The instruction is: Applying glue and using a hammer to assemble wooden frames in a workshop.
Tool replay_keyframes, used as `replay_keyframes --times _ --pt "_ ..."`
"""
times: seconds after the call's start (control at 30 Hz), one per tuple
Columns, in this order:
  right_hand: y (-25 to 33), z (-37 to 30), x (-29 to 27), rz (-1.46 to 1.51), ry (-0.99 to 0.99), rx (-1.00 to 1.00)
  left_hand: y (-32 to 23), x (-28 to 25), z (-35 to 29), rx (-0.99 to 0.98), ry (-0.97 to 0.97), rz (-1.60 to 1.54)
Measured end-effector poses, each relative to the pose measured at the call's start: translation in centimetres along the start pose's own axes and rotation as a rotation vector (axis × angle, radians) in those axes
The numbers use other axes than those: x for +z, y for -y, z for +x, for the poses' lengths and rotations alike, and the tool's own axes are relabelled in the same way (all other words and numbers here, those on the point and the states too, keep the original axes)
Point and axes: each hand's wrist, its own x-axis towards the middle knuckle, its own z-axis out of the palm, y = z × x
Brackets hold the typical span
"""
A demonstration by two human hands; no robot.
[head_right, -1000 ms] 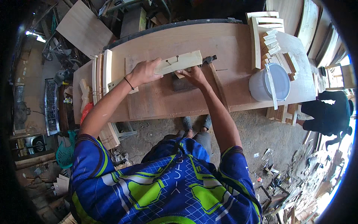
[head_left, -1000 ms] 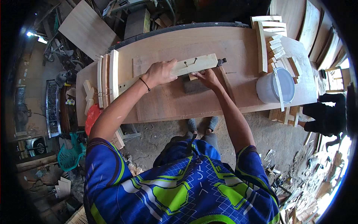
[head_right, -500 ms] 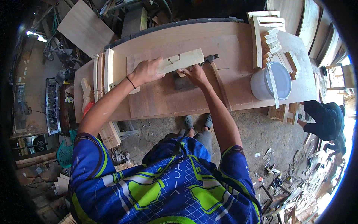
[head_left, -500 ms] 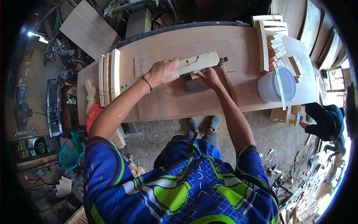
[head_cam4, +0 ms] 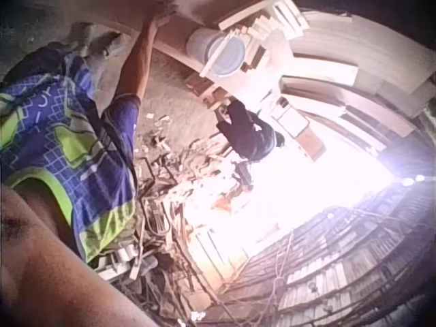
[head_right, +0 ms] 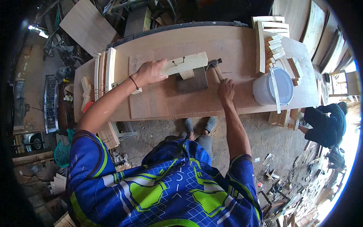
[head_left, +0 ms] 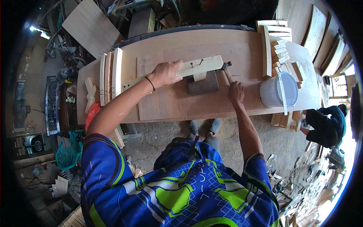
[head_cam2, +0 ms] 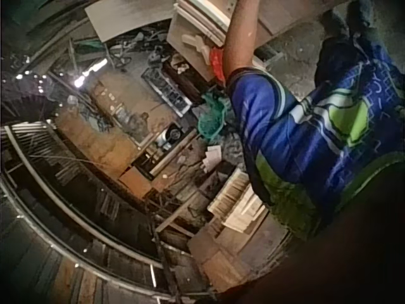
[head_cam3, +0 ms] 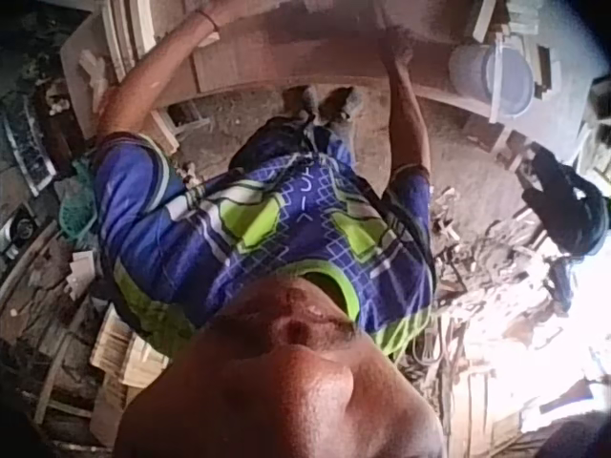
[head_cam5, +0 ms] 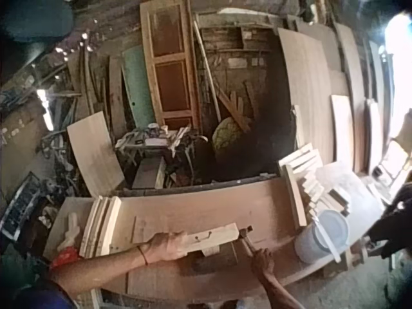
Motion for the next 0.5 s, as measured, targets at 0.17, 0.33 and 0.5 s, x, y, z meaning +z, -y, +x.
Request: replay_keyframes --times 0.17,0.33,0.5 --pt "0.1 -1.6 -4.2 0.488 -0.082 0.2 0.3 0.3 0.0 0.014 -0.008 -0.016" --pt "7.4 -7.5 -19.6 0.831 -0.155 0.135 0.4 0.2 -0.3 0.015 -0.015 -0.026" --pt "14.5 -10.8 -27.6 0.698 -0.168 -0.215 1.0 0.7 -0.5 0.022 -0.028 -0.024"
